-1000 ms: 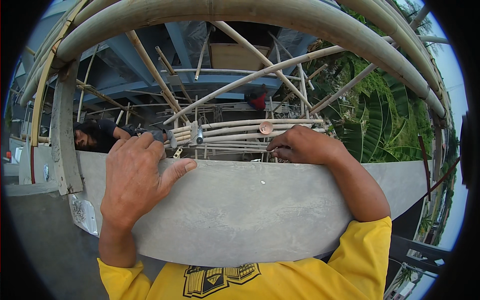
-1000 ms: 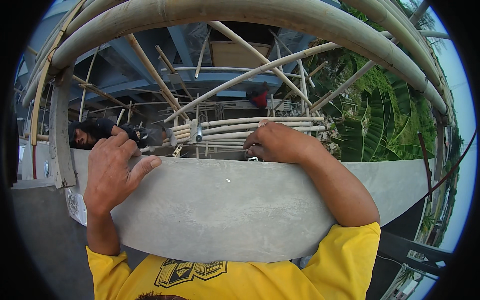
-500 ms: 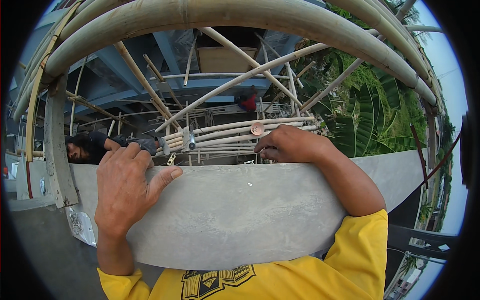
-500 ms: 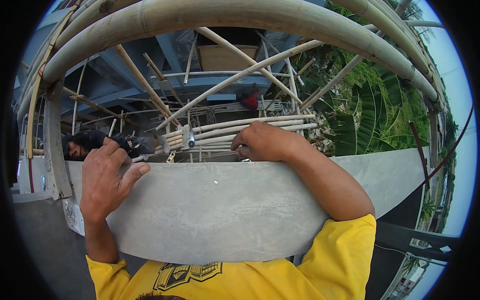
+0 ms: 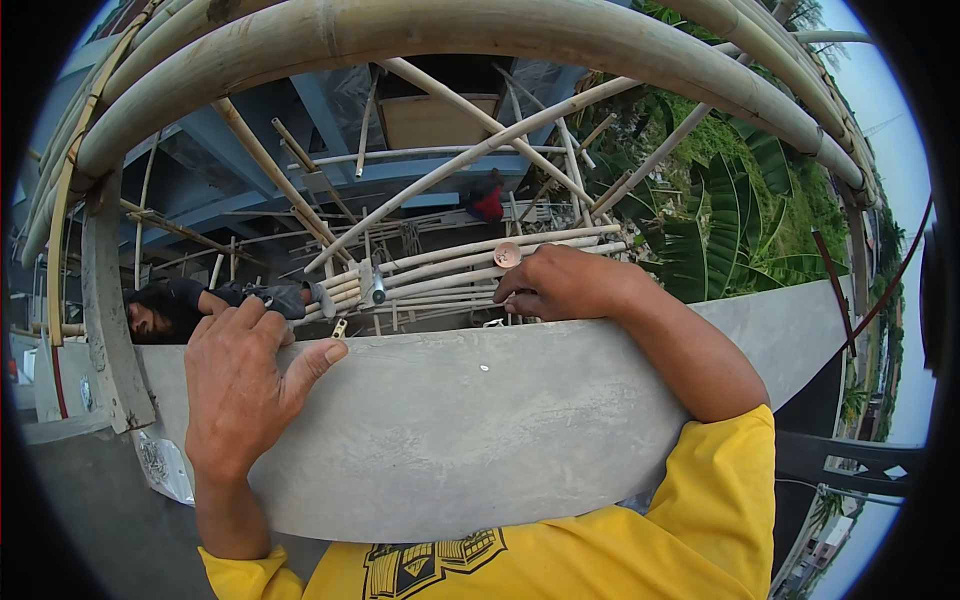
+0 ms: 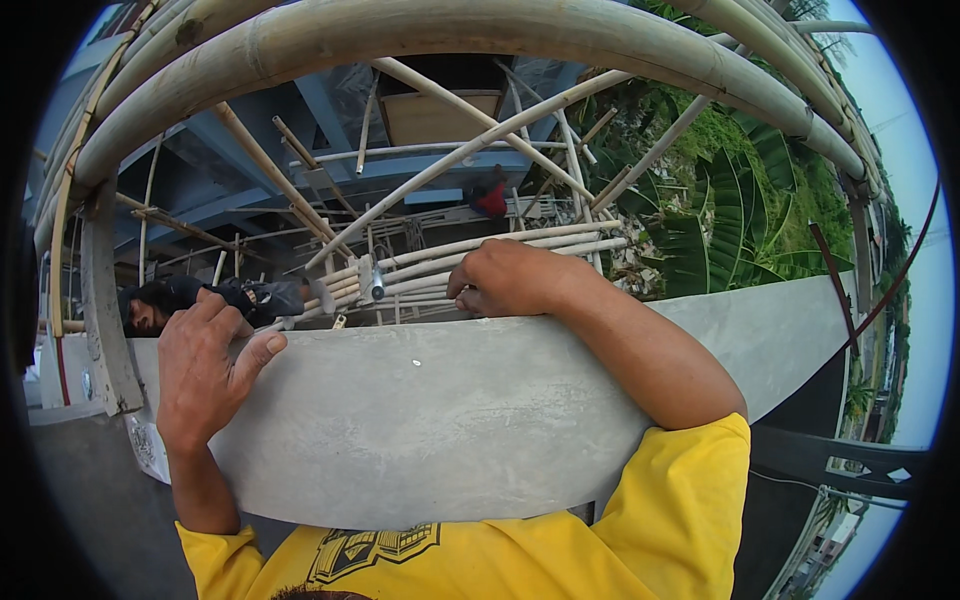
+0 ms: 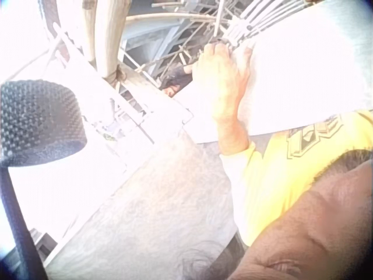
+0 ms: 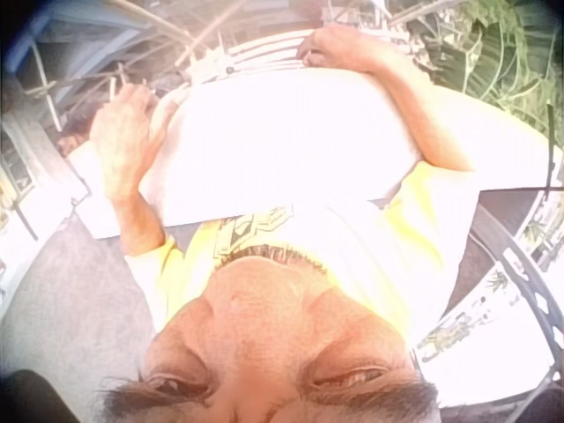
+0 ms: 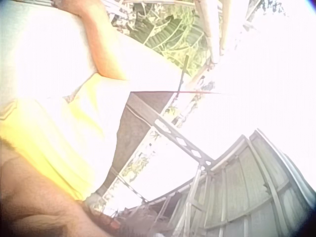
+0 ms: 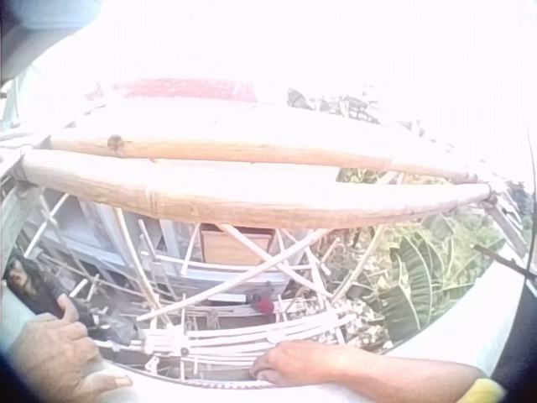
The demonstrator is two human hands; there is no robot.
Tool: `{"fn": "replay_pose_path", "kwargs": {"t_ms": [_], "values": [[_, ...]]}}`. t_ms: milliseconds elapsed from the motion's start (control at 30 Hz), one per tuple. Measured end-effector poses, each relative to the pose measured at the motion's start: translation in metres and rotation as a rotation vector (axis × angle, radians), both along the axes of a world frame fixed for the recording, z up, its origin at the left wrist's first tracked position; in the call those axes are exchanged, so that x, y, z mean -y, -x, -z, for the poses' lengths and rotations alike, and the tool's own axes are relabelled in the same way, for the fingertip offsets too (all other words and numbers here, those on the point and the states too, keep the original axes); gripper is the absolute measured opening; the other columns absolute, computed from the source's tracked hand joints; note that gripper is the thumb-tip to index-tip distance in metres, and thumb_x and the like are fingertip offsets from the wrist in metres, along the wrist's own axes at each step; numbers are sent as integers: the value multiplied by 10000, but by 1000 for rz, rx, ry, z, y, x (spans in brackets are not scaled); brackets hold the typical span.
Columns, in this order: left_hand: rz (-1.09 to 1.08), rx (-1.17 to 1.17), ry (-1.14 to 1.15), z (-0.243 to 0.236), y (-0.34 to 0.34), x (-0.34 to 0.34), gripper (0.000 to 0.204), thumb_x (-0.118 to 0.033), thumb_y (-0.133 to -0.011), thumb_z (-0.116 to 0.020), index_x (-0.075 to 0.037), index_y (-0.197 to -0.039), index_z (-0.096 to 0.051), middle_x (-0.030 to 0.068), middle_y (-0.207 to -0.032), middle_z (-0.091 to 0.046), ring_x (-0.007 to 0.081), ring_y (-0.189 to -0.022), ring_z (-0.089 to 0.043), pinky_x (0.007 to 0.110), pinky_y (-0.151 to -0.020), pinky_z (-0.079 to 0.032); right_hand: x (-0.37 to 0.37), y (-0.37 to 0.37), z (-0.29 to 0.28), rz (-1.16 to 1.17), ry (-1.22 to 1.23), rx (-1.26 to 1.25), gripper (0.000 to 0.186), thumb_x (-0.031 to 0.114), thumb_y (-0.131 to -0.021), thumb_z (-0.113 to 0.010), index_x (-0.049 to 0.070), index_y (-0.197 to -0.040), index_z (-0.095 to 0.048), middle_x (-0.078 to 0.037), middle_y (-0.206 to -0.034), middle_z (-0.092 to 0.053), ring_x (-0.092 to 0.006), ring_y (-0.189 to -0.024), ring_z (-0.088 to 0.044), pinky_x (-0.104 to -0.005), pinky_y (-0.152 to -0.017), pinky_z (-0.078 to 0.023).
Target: Installing a set of red louver panels into a concrete window frame from a scaffolding.
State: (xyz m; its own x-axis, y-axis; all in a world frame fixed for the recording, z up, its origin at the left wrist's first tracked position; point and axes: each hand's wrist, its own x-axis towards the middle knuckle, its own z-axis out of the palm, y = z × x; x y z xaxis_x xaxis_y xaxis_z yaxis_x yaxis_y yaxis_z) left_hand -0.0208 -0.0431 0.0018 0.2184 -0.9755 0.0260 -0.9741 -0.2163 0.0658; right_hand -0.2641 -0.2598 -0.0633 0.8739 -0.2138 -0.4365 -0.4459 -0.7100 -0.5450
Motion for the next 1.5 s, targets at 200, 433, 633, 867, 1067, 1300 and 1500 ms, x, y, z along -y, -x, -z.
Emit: {"fn": "replay_pose_path", "kwargs": {"t_ms": [200,433,633,867,1067,1300,1500], "values": [[-77,-70,-97,-3,-1,1,579,-589,-846,-648,-18,-752,-692,114,-766,-582,245,-778,-578,421,-739,-436,0,0,2,-4,-2,21,244,171,-908,-596,53,-1096,-699,-145,-971,-720,-313,-911,-682,-403,-864,-506],[-86,-55,-96,0,-1,0,586,-597,-846,-642,-21,-752,-695,114,-772,-591,245,-786,-586,421,-751,-441,0,0,2,0,-2,11,245,164,-900,-598,54,-1094,-700,-154,-973,-717,-327,-915,-675,-413,-868,-502],[-89,-69,-109,-2,-1,1,592,-603,-846,-637,-21,-756,-696,114,-774,-591,244,-783,-584,423,-761,-436,0,0,2,-6,5,25,249,161,-891,-601,55,-1095,-698,-169,-978,-710,-344,-922,-668,-421,-868,-500],[-82,-61,-94,-1,-1,0,584,-595,-844,-646,-21,-752,-692,114,-761,-584,246,-767,-576,421,-739,-427,0,-1,1,-3,-7,7,249,165,-894,-597,63,-1098,-699,-166,-943,-711,-328,-894,-675,-417,-862,-503],[-78,-62,-78,-1,-1,0,581,-592,-840,-653,-19,-744,-686,109,-750,-580,240,-753,-566,416,-723,-422,-1,-2,-2,52,-37,-28,256,186,-849,-619,49,-1043,-715,-185,-1008,-702,-345,-990,-653,-416,-919,-497],[-71,-56,-81,-1,-2,0,576,-590,-843,-649,-22,-754,-692,107,-746,-585,232,-750,-560,413,-717,-418,1,0,2,-3,-8,15,250,171,-899,-602,57,-1101,-695,-170,-965,-710,-337,-907,-674,-418,-869,-501],[-51,-63,-65,0,-3,0,573,-590,-847,-645,-26,-755,-695,105,-749,-589,233,-755,-564,415,-724,-422,0,-1,-4,-2,-19,-4,252,160,-893,-608,46,-1102,-692,-172,-976,-710,-336,-917,-675,-417,-871,-503]]}}
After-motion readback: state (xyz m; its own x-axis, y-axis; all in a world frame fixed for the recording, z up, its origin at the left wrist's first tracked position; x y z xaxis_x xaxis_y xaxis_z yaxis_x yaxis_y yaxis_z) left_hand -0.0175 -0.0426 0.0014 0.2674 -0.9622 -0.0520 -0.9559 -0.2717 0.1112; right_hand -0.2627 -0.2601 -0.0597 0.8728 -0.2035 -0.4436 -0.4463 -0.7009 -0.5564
